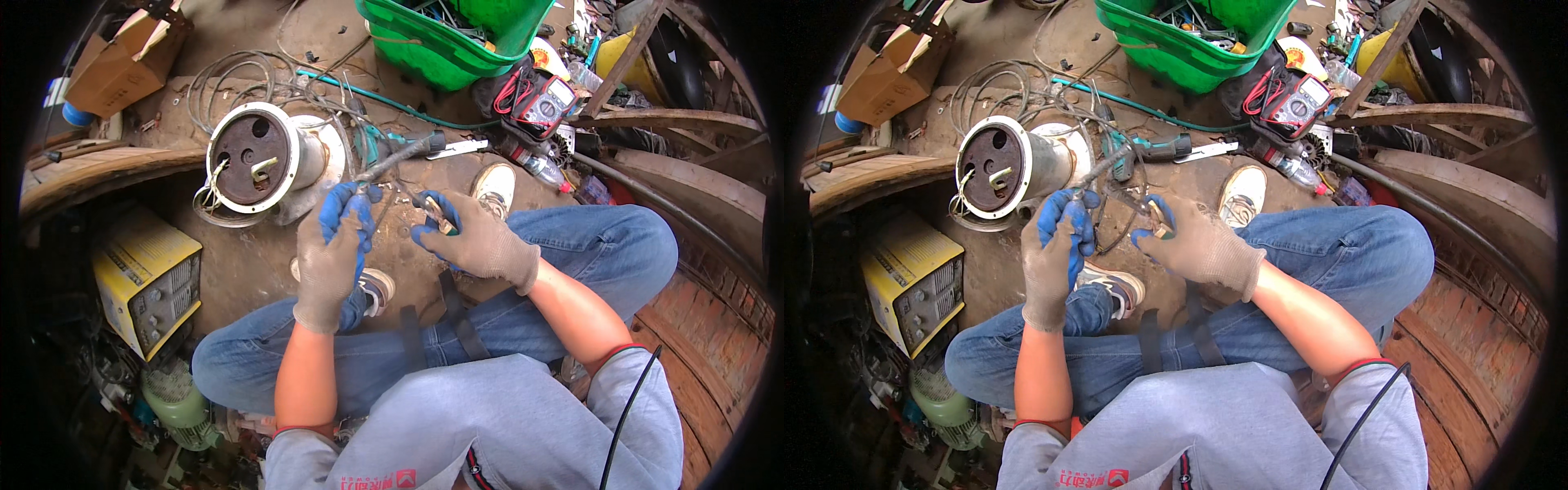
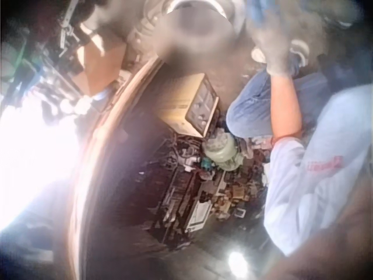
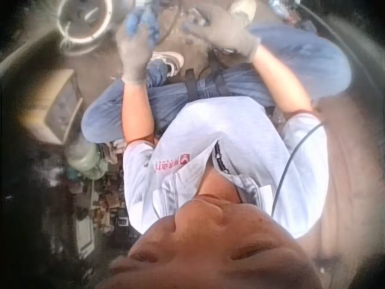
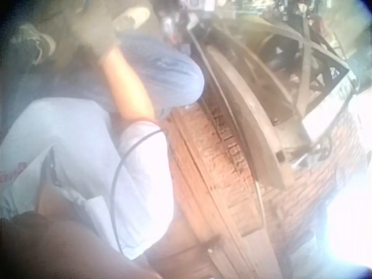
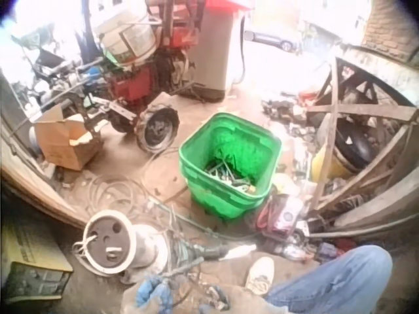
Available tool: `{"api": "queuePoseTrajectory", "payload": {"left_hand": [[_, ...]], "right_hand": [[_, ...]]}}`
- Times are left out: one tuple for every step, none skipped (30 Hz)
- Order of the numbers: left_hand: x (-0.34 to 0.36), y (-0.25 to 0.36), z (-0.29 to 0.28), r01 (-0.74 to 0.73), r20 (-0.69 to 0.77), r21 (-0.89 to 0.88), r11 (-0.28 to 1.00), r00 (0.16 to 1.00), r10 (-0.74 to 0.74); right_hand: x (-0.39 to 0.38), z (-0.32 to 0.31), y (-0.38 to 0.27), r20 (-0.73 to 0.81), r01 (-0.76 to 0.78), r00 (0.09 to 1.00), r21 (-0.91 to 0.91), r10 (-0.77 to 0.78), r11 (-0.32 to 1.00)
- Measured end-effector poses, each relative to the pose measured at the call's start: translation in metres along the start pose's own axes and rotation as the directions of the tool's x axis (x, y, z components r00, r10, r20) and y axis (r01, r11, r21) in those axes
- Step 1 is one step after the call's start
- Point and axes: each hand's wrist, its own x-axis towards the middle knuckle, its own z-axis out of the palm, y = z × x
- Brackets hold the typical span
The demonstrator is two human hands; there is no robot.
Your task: The person sits on the floor and uses pliers to strip insulation from wires connected to a disassembled electric motor. They then insert the stripped wire ends into a small black connector and secure them.
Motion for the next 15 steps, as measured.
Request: {"api": "queuePoseTrajectory", "payload": {"left_hand": [[-0.002,0.004,0.001,0.049,0.011,0.021,0.999,0.999,-0.049],[-0.005,-0.001,0.000,0.018,0.020,0.018,1.000,1.000,-0.018],[-0.007,-0.001,0.001,0.010,0.022,0.032,0.999,1.000,-0.011],[-0.010,0.000,0.002,0.003,0.024,0.046,0.999,1.000,-0.004],[-0.011,0.000,0.003,-0.005,0.030,0.059,0.998,1.000,0.004],[-0.012,0.001,0.001,0.013,0.028,0.051,0.999,0.999,-0.014],[-0.012,0.000,-0.001,0.010,0.047,0.086,0.996,0.999,-0.014],[-0.012,-0.002,-0.003,0.006,0.063,0.122,0.993,0.998,-0.014],[-0.012,-0.004,-0.005,0.003,0.079,0.157,0.988,0.997,-0.015],[-0.013,-0.005,-0.004,-0.039,0.083,0.164,0.986,0.996,0.026],[-0.013,-0.006,-0.003,-0.082,0.087,0.171,0.982,0.994,0.067],[-0.014,-0.008,-0.002,-0.124,0.092,0.178,0.976,0.990,0.109],[-0.014,-0.009,-0.003,-0.193,0.109,0.241,0.951,0.979,0.171],[-0.013,-0.010,-0.005,-0.261,0.132,0.303,0.917,0.964,0.231],[-0.013,-0.011,-0.008,-0.327,0.159,0.361,0.874,0.945,0.287]], "right_hand": [[-0.001,-0.001,-0.003,-0.002,-0.003,1.000,-0.010,0.003,1.000],[-0.004,-0.003,-0.009,-0.003,-0.009,1.000,-0.018,0.009,1.000],[-0.006,-0.004,-0.013,-0.004,-0.016,1.000,-0.025,0.015,1.000],[-0.006,-0.004,-0.014,0.014,-0.023,1.000,-0.041,0.024,0.999],[-0.005,-0.005,-0.014,0.029,-0.032,0.999,-0.058,0.034,0.998],[-0.004,-0.006,-0.015,0.044,-0.040,0.998,-0.074,0.044,0.996],[-0.005,-0.008,-0.015,0.061,-0.037,0.997,-0.096,0.043,0.995],[-0.005,-0.009,-0.016,0.080,-0.032,0.996,-0.119,0.041,0.992],[-0.006,-0.010,-0.016,0.099,-0.026,0.994,-0.141,0.040,0.990],[-0.007,-0.010,-0.015,0.098,-0.040,0.994,-0.132,0.053,0.990],[-0.008,-0.009,-0.013,0.097,-0.053,0.993,-0.124,0.065,0.991],[-0.009,-0.009,-0.014,0.096,-0.066,0.992,-0.115,0.078,0.991],[-0.011,-0.014,-0.016,0.171,-0.078,0.981,-0.071,0.089,0.994],[-0.014,-0.023,-0.025,0.244,-0.094,0.965,-0.026,0.097,0.995],[-0.014,-0.029,-0.030,0.315,-0.113,0.944,0.018,0.101,0.993]]}}
